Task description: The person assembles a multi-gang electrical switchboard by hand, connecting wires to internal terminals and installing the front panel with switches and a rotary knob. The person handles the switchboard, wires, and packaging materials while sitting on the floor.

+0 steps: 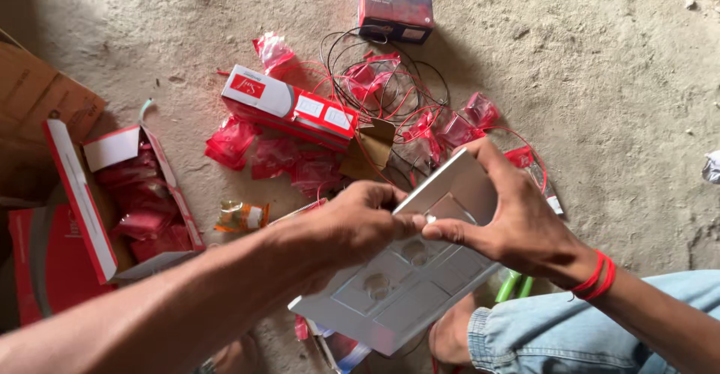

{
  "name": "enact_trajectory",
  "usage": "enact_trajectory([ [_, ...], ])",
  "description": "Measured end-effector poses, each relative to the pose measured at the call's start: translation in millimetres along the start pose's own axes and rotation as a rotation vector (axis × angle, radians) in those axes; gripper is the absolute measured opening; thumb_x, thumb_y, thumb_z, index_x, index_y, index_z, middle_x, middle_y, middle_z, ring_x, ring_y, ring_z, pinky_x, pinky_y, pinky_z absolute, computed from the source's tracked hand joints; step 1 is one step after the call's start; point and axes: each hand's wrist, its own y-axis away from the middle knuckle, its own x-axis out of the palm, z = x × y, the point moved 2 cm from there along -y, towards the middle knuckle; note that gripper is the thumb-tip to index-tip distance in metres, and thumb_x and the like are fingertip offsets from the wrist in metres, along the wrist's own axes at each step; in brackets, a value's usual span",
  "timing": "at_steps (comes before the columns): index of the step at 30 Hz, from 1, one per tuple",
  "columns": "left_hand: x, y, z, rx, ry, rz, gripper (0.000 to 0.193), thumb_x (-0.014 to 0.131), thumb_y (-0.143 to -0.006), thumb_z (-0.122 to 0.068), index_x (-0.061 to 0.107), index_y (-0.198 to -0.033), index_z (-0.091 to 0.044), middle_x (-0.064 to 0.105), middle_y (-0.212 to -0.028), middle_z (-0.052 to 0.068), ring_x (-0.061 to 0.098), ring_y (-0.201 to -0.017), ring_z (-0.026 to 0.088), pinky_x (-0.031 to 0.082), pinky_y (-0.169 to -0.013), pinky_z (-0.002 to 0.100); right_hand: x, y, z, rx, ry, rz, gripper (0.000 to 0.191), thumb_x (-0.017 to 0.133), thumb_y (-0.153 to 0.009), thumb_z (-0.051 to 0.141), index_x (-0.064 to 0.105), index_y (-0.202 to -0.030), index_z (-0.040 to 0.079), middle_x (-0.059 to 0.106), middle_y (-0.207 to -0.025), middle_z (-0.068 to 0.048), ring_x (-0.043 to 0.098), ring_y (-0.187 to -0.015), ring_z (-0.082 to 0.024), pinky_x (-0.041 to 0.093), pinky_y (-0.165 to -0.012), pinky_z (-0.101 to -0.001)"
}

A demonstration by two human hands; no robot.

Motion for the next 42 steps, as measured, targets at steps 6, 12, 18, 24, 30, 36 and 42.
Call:
enact_trajectory([
  [6,6.3,2.0,-6.8,0.079,-0.048,-0.019,0.029,0.077,-0.083,-0.025,0.072,-0.102,-0.005,0.070,-0.085,0.007,0.062,-0.075,0.015,0.052,-0.064,0.035,0.0,2.1,4.8,-0.105,0.012,0.021,0.070,0.090,-0.066,0.044,0.055,-0.115,0.009,0.075,-0.091,-0.007,0.076,-0.083,-0.018,0.059,-0.072,-0.0360],
  [12,8.9,0.7,7.1,0.039,-0.024,-0.053,0.025,0.075,-0.085,-0.025,0.072,-0.103,-0.008,0.072,-0.086,0.004,0.064,-0.078,0.012,0.052,-0.068,0.033,0.8,4.0,5.2,-0.047,0.008,0.059,0.066,0.091,-0.063,0.042,0.056,-0.108,0.009,0.075,-0.086,-0.007,0.073,-0.081,-0.020,0.059,-0.069,-0.0357],
  [18,8.4,-5.8,10.2,0.061,-0.031,-0.016,0.027,0.074,-0.085,-0.026,0.075,-0.104,-0.006,0.074,-0.088,0.005,0.064,-0.076,0.013,0.053,-0.067,0.034,3.2,4.4,-0.4,-0.010,-0.051,0.079,0.064,0.090,-0.063,0.040,0.058,-0.108,0.008,0.077,-0.087,-0.006,0.078,-0.079,-0.018,0.061,-0.069,-0.0358],
  [24,-5.5,-28.2,6.6,0.079,-0.044,-0.001,0.029,0.077,-0.085,-0.026,0.073,-0.106,-0.006,0.073,-0.090,0.006,0.067,-0.080,0.015,0.056,-0.071,0.036,2.1,-12.1,-9.0,-0.001,0.016,0.070,0.069,0.090,-0.062,0.045,0.059,-0.109,0.006,0.077,-0.087,-0.010,0.079,-0.080,-0.020,0.062,-0.068,-0.0370],
  [30,-22.6,-48.1,-3.8,0.098,-0.046,0.013,0.028,0.077,-0.085,-0.025,0.072,-0.106,-0.008,0.075,-0.093,0.006,0.069,-0.081,0.013,0.058,-0.072,0.035,-0.9,-32.6,-15.4,0.000,0.006,0.100,0.071,0.087,-0.065,0.051,0.059,-0.116,0.009,0.077,-0.096,-0.010,0.078,-0.088,-0.020,0.060,-0.075,-0.0377],
  [36,-21.5,-46.7,2.1,0.190,-0.046,0.044,0.028,0.077,-0.087,-0.023,0.072,-0.107,-0.005,0.073,-0.092,0.005,0.067,-0.081,0.013,0.056,-0.073,0.033,-1.6,-33.5,-11.9,-0.039,-0.046,0.140,0.072,0.086,-0.065,0.052,0.059,-0.120,0.013,0.078,-0.095,-0.007,0.077,-0.088,-0.018,0.060,-0.078,-0.0365],
  [42,-24.7,-31.1,-0.8,0.268,0.018,0.063,0.036,0.076,-0.083,-0.020,0.070,-0.116,-0.006,0.074,-0.096,0.004,0.069,-0.086,0.012,0.058,-0.076,0.032,-3.7,-32.1,-13.8,0.016,-0.072,0.100,0.070,0.086,-0.066,0.051,0.061,-0.119,0.013,0.077,-0.099,-0.006,0.077,-0.092,-0.018,0.060,-0.080,-0.0366],
])
